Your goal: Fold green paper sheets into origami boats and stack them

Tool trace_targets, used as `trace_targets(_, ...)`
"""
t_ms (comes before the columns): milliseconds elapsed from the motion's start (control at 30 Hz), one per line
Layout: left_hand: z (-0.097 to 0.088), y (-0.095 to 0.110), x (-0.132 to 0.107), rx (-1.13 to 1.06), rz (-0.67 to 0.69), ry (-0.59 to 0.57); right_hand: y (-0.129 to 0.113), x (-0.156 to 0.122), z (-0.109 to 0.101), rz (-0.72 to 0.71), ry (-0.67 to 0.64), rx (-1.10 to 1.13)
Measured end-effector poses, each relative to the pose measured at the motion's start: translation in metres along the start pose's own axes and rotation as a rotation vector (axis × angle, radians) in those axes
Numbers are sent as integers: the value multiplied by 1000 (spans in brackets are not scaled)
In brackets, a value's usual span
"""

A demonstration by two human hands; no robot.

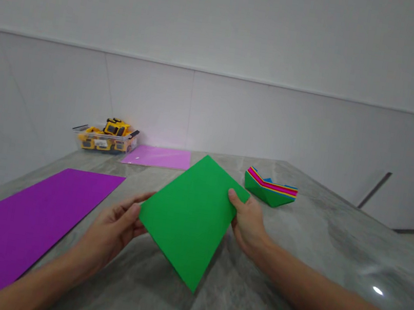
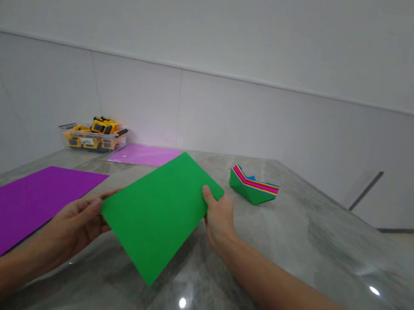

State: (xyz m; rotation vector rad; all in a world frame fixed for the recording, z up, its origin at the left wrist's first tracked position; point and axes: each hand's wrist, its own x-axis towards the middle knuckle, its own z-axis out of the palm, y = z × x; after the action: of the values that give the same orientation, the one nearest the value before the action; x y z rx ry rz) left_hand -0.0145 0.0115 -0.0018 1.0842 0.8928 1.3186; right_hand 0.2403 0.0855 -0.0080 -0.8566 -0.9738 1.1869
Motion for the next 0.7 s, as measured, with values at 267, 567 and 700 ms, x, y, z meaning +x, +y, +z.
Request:
trace_targets(267,-10,14,3,372,125,387,-1,8,-10,-41,-82,-288)
trace_targets(567,-36,4,17,721,157,330,1,17,-17,280,-519,-371)
trace_targets(700,-34,1,17,565,68,331,6,14,-16,257,-477,-373)
